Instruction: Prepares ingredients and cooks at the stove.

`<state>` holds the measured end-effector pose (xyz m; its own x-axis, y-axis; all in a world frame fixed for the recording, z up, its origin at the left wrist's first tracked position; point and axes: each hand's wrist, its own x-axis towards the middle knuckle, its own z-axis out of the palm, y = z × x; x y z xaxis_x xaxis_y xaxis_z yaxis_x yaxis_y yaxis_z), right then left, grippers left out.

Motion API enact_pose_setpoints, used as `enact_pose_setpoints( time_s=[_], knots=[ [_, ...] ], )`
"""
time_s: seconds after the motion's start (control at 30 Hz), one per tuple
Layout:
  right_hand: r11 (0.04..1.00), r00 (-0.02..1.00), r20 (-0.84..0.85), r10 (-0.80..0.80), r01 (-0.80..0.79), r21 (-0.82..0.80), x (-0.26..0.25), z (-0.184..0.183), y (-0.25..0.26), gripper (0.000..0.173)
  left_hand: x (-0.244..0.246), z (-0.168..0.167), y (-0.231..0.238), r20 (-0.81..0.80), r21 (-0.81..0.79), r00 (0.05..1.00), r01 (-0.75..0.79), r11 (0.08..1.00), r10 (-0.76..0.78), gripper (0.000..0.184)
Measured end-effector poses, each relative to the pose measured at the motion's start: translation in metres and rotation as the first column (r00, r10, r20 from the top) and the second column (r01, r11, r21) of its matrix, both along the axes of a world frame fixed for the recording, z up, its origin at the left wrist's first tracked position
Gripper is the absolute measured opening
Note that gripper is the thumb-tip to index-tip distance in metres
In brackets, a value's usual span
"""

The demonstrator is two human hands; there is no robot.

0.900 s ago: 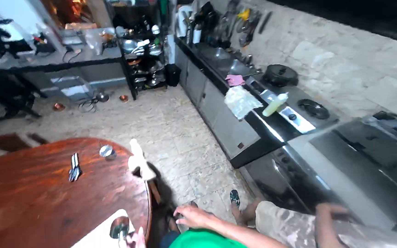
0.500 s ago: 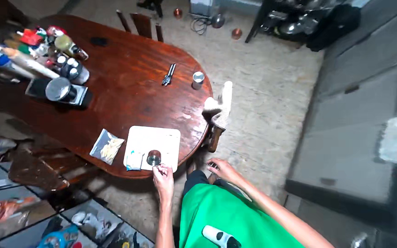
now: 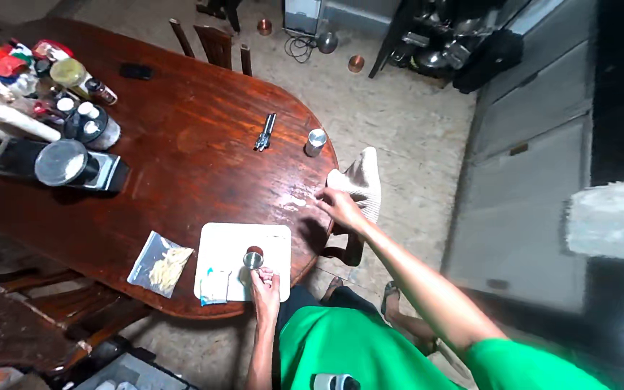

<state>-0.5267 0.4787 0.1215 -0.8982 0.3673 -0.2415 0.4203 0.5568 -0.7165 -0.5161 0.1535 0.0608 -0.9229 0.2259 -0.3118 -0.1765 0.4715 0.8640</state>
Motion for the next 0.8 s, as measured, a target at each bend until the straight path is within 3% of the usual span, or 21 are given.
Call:
enact_pose_setpoints(
  time_s=[0.13, 0.27, 0.47, 0.67, 0.8],
  knots=[
    [0.987, 0.990, 0.002, -0.143, 0.143, 0.070, -0.049, -0.005, 0.046, 0.032, -0.047, -0.008, 0.036, 0.031, 0.043, 0.992, 0.123, 0.991, -0.124, 0.050],
    [0.977, 0.984, 0.085, -0.155, 0.140, 0.159, -0.088, -0.018, 0.098, 0.039, -0.093, -0.024, 0.093, 0.014, 0.089, 0.977, 0.209, 0.974, -0.211, 0.064],
    [0.966, 0.986, 0.165, 0.005, -0.048, 0.255, -0.132, -0.036, 0.171, 0.047, -0.138, -0.039, 0.196, -0.009, 0.108, 0.982, 0.187, 0.977, -0.187, 0.080],
    [0.920, 0.961, 0.179, 0.210, -0.256, 0.296, -0.174, -0.078, 0.219, 0.072, -0.172, -0.068, 0.304, 0.052, 0.143, 0.996, 0.061, 0.988, -0.069, 0.093],
    [0.890, 0.937, 0.197, 0.288, -0.338, 0.307, -0.191, -0.096, 0.240, 0.073, -0.194, -0.079, 0.360, 0.060, 0.079, 0.998, -0.005, 0.997, 0.000, 0.100]
  ],
)
